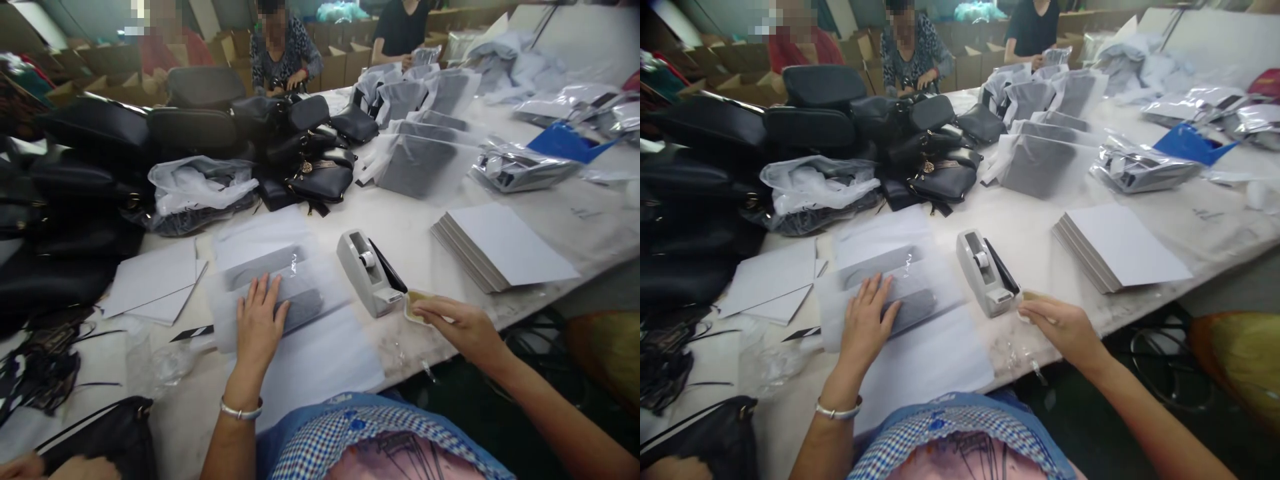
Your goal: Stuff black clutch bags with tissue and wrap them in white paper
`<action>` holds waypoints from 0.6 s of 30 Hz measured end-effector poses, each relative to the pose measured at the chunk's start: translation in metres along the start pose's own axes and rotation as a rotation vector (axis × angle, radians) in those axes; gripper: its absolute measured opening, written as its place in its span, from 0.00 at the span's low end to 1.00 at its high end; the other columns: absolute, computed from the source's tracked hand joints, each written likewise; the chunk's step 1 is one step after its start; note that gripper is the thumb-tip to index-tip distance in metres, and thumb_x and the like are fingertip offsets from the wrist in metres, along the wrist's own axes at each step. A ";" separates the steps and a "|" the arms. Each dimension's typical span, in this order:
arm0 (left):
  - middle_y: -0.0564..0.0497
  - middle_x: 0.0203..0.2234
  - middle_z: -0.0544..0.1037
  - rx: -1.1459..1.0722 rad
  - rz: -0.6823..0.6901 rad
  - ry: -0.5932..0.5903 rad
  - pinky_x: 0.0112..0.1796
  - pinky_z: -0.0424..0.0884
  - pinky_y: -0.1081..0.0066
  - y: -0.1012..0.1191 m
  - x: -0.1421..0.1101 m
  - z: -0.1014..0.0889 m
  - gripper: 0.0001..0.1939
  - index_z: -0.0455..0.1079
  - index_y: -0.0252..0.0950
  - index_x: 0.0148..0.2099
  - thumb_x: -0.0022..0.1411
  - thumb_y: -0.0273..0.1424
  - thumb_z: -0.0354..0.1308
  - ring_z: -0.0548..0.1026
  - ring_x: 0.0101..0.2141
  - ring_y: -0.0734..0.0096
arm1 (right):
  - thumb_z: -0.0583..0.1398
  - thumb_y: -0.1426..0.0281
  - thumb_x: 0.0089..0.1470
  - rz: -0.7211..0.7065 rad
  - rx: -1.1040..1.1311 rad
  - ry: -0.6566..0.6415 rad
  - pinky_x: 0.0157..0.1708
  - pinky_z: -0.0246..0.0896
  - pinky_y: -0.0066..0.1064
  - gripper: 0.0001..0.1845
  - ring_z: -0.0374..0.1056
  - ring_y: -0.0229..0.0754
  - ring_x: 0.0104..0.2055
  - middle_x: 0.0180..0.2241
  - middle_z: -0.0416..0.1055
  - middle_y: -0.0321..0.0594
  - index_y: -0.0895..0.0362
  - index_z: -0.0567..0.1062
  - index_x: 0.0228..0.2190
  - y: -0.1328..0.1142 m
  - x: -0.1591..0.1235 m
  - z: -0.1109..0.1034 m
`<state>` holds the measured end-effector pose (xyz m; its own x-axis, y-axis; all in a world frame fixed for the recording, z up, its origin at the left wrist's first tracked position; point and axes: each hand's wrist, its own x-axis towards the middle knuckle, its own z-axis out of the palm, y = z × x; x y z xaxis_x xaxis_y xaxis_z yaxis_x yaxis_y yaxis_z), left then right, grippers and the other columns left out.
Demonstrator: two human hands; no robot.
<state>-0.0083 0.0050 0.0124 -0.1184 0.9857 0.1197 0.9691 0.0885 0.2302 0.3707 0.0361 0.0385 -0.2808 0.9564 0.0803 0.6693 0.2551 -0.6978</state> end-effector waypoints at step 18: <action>0.44 0.65 0.60 -0.397 -0.144 0.191 0.59 0.64 0.59 -0.068 0.018 -0.001 0.27 0.59 0.38 0.65 0.64 0.23 0.51 0.64 0.61 0.64 | 0.61 0.62 0.56 -1.018 -0.264 -0.980 0.27 0.54 0.24 0.11 0.69 0.34 0.26 0.25 0.76 0.34 0.55 0.80 0.30 -0.201 0.228 0.148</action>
<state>-0.0762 0.0169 -0.0001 -0.3199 0.9200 0.2264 0.7861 0.1244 0.6054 0.0704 0.1816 0.0912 -0.9850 -0.1084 -0.1339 -0.0318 0.8784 -0.4768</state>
